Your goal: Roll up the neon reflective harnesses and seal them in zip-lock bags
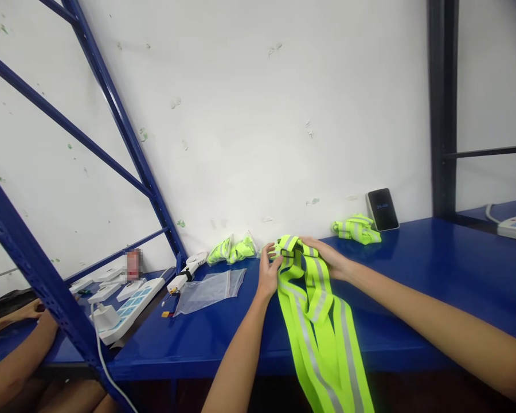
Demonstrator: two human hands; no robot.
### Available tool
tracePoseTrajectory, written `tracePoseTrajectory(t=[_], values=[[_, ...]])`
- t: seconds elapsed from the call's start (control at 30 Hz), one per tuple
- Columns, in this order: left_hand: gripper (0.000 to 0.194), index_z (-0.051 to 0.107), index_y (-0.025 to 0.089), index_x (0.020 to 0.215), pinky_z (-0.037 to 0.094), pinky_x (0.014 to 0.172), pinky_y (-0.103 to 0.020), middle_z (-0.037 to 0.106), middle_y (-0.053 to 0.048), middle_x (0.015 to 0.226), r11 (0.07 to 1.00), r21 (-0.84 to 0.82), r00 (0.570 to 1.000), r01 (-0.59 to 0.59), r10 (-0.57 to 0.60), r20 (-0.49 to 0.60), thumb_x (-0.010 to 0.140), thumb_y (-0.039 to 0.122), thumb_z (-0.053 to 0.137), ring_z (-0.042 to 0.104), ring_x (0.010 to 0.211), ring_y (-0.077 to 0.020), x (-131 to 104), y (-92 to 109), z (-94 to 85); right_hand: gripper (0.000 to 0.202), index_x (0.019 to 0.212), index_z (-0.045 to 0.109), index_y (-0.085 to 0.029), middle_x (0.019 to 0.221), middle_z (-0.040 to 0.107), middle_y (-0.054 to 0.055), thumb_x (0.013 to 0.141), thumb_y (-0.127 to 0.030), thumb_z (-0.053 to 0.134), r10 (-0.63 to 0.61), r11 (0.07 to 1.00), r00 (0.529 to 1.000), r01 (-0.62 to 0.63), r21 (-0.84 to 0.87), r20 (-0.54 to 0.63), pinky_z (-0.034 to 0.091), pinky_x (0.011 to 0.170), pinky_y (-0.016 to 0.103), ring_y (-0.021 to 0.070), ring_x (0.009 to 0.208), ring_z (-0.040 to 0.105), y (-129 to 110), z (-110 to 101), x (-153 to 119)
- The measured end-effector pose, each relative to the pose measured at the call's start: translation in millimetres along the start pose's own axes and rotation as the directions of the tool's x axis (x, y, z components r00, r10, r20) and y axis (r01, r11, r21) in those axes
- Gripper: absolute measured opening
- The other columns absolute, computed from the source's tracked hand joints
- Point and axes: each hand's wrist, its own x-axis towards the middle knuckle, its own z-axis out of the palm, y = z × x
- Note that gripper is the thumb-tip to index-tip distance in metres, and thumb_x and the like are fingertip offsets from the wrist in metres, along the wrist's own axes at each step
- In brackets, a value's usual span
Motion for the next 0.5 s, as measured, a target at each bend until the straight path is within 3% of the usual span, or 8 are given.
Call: tracePoseTrajectory(t=[0.1, 0.2, 0.27, 0.33, 0.4, 0.5], values=[[0.061, 0.045, 0.027, 0.135, 0.04, 0.099, -0.036, 0.044, -0.01, 0.142, 0.992, 0.045, 0.99, -0.115, 0.111, 0.082, 0.078, 0.035, 0.066, 0.043, 0.129, -0.0237, -2, 5, 2.3, 0.034, 0.098, 0.063, -0.017, 0.084, 0.073, 0.009, 0.087, -0.046, 0.051, 0.232, 0.97, 0.968, -0.238, 0.051, 0.091, 0.054, 0.075, 0.038, 0.0225, 0.071, 0.068, -1, 2, -5], [0.037, 0.065, 0.018, 0.108, 0.042, 0.095, -0.035, 0.061, -0.01, 0.12, 0.992, 0.059, 0.99, -0.109, 0.103, 0.098, 0.078, 0.04, 0.067, 0.054, 0.115, -0.0246, 0, 7, 4.3, 0.049, 0.098, 0.064, -0.016, 0.089, 0.073, 0.011, 0.087, -0.059, 0.044, 0.265, 0.959, 0.936, -0.281, 0.036, 0.231, 0.052, 0.082, 0.042, 0.0262, 0.082, 0.069, -4, 2, -11], [0.037, 0.068, 0.013, 0.085, 0.048, 0.079, -0.031, 0.067, -0.008, 0.087, 1.0, 0.015, 0.999, 0.002, -0.003, 0.047, 0.077, 0.05, 0.066, 0.062, 0.087, -0.0211, 3, 5, 4.5, 0.049, 0.1, 0.064, -0.017, 0.095, 0.073, 0.01, 0.086, -0.061, 0.047, 0.232, 0.972, 0.924, -0.233, -0.034, 0.303, 0.05, 0.087, 0.042, 0.0267, 0.09, 0.068, -6, 0, -12], [0.044, 0.065, 0.013, 0.071, 0.046, 0.064, -0.027, 0.061, -0.003, 0.065, 0.993, -0.069, 0.996, 0.094, -0.094, 0.001, 0.074, 0.056, 0.066, 0.058, 0.065, -0.0161, 7, 4, 3.6, 0.04, 0.1, 0.064, -0.019, 0.091, 0.072, 0.007, 0.081, -0.054, 0.06, 0.177, 0.974, 0.941, -0.124, -0.19, 0.29, 0.051, 0.082, 0.038, 0.0241, 0.085, 0.067, -7, -5, -11], [0.046, 0.064, 0.013, 0.068, 0.046, 0.06, -0.025, 0.06, -0.002, 0.061, 0.974, -0.177, 0.989, 0.142, -0.146, -0.014, 0.072, 0.058, 0.067, 0.057, 0.061, -0.0149, 10, 3, 2.3, 0.032, 0.093, 0.065, -0.019, 0.077, 0.069, 0.002, 0.075, -0.045, 0.069, 0.082, 0.916, 0.969, 0.019, -0.402, 0.231, 0.05, 0.068, 0.032, 0.0195, 0.068, 0.063, -5, -9, -8], [0.047, 0.068, 0.013, 0.083, 0.051, 0.068, -0.029, 0.068, -0.005, 0.072, 0.894, -0.368, 0.966, 0.253, -0.256, 0.043, 0.074, 0.059, 0.065, 0.064, 0.07, -0.0195, 10, 4, 1.4, 0.028, 0.072, 0.062, -0.015, 0.055, 0.055, -0.003, 0.075, -0.042, 0.068, -0.092, 0.75, 0.976, 0.2, -0.631, 0.199, 0.039, 0.052, 0.026, 0.0126, 0.05, 0.047, 4, -13, -1]])
